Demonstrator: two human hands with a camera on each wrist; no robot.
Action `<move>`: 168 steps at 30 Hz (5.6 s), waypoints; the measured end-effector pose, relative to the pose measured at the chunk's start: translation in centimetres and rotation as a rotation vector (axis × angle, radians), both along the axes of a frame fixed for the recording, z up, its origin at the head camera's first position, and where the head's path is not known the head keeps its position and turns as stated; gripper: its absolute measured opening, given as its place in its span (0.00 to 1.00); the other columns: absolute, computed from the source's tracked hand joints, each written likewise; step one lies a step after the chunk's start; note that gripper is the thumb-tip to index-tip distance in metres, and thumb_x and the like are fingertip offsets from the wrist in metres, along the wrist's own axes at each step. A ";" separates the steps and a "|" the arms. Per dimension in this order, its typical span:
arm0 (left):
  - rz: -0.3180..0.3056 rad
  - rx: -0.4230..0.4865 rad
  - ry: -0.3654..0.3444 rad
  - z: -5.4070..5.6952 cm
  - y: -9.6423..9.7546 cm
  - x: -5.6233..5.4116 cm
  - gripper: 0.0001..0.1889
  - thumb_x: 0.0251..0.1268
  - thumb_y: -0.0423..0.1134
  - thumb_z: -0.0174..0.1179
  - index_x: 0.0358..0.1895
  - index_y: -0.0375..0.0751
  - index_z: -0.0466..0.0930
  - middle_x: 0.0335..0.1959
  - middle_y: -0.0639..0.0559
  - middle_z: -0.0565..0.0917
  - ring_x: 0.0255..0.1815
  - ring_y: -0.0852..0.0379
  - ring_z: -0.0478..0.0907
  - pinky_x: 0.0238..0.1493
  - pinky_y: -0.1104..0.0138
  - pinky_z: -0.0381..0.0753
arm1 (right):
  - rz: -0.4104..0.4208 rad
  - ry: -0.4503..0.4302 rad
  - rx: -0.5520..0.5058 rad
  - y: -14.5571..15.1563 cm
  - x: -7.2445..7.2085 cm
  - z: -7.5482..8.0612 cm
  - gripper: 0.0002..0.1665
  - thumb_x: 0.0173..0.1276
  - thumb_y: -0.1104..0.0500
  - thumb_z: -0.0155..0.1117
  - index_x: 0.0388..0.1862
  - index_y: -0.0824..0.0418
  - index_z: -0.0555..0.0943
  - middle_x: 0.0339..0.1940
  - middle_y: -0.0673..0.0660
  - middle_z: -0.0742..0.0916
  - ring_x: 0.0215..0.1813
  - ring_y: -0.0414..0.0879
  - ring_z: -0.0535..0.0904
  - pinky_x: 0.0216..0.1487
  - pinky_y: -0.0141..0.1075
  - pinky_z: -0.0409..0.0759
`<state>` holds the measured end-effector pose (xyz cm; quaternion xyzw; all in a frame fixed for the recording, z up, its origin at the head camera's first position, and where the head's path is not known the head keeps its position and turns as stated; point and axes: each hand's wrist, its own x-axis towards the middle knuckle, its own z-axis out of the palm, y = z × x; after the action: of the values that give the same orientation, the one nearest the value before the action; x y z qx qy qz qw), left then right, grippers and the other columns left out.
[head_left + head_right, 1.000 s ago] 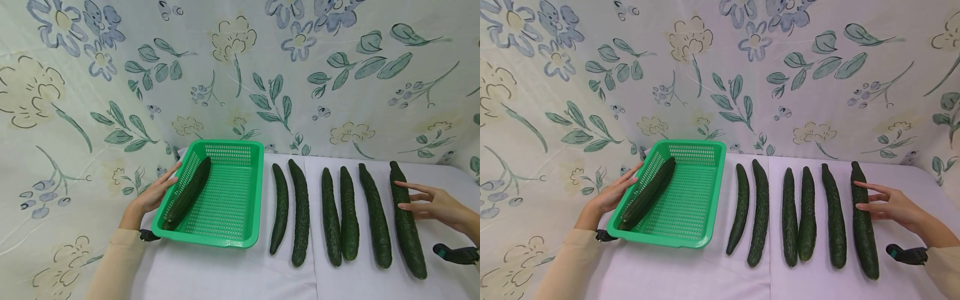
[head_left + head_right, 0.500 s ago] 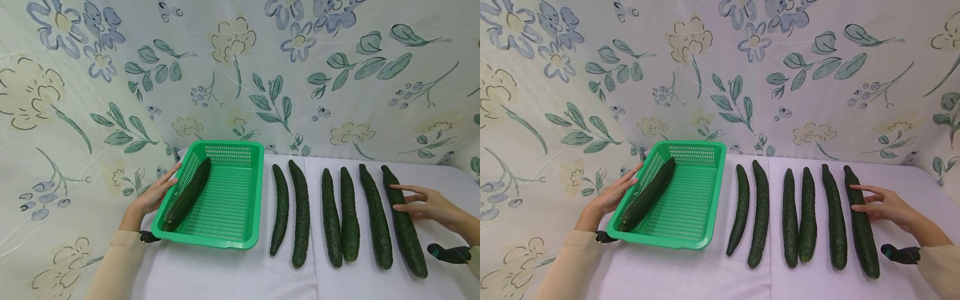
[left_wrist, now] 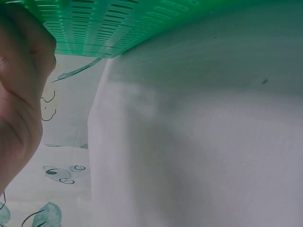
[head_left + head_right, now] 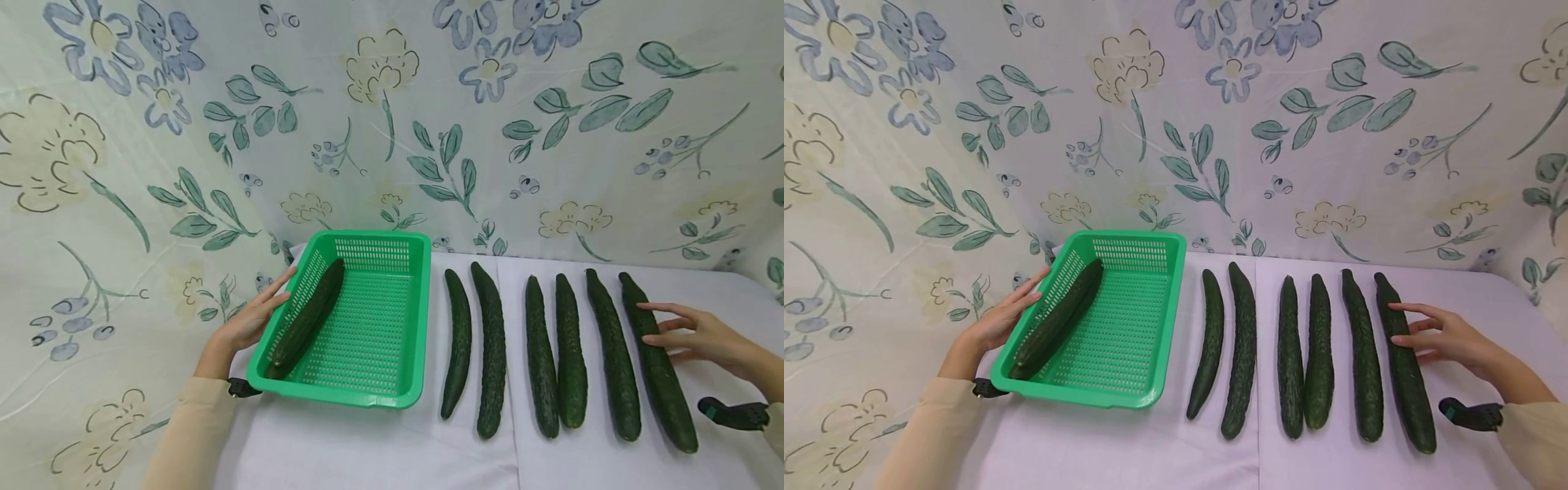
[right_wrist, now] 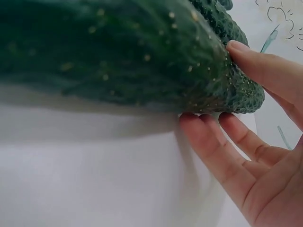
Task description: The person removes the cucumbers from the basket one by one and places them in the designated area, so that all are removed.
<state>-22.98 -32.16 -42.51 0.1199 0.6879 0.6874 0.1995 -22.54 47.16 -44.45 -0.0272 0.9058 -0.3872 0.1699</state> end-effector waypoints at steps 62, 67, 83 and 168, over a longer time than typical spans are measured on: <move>-0.008 0.003 0.017 -0.4 -0.4 -0.3 0.30 0.85 0.45 0.37 0.81 0.68 0.38 0.78 0.37 0.52 0.58 0.54 0.78 0.50 0.60 0.82 | 0.142 0.086 -0.421 -20.8 -2.5 10.8 0.32 0.74 0.58 0.65 0.72 0.62 0.66 0.61 0.73 0.75 0.47 0.57 0.85 0.46 0.47 0.84; -0.009 0.001 0.023 -0.4 -0.4 -0.3 0.30 0.85 0.45 0.38 0.81 0.67 0.38 0.77 0.37 0.54 0.58 0.54 0.79 0.49 0.59 0.82 | 0.170 0.063 -0.450 -22.5 -3.0 10.8 0.33 0.72 0.59 0.65 0.72 0.66 0.66 0.60 0.73 0.76 0.49 0.62 0.84 0.47 0.51 0.84; -0.012 0.006 0.028 -0.5 -0.4 -0.4 0.30 0.85 0.44 0.37 0.82 0.67 0.38 0.77 0.36 0.53 0.57 0.55 0.79 0.49 0.59 0.83 | 0.214 0.001 -0.516 -27.5 -4.2 11.7 0.34 0.73 0.60 0.65 0.74 0.65 0.66 0.58 0.70 0.76 0.53 0.66 0.81 0.50 0.50 0.83; -0.010 -0.001 0.018 -0.4 -0.4 -0.3 0.31 0.85 0.46 0.39 0.81 0.68 0.38 0.81 0.42 0.44 0.63 0.53 0.76 0.55 0.55 0.80 | 0.048 -0.163 -0.654 -57.9 -4.5 4.0 0.54 0.64 0.59 0.74 0.81 0.60 0.53 0.75 0.70 0.63 0.32 0.57 0.87 0.40 0.47 0.85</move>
<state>-23.27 -32.58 -42.94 0.1293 0.6893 0.6851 0.1968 -27.01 -10.74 -40.48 -0.0703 0.7161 -0.6541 0.2332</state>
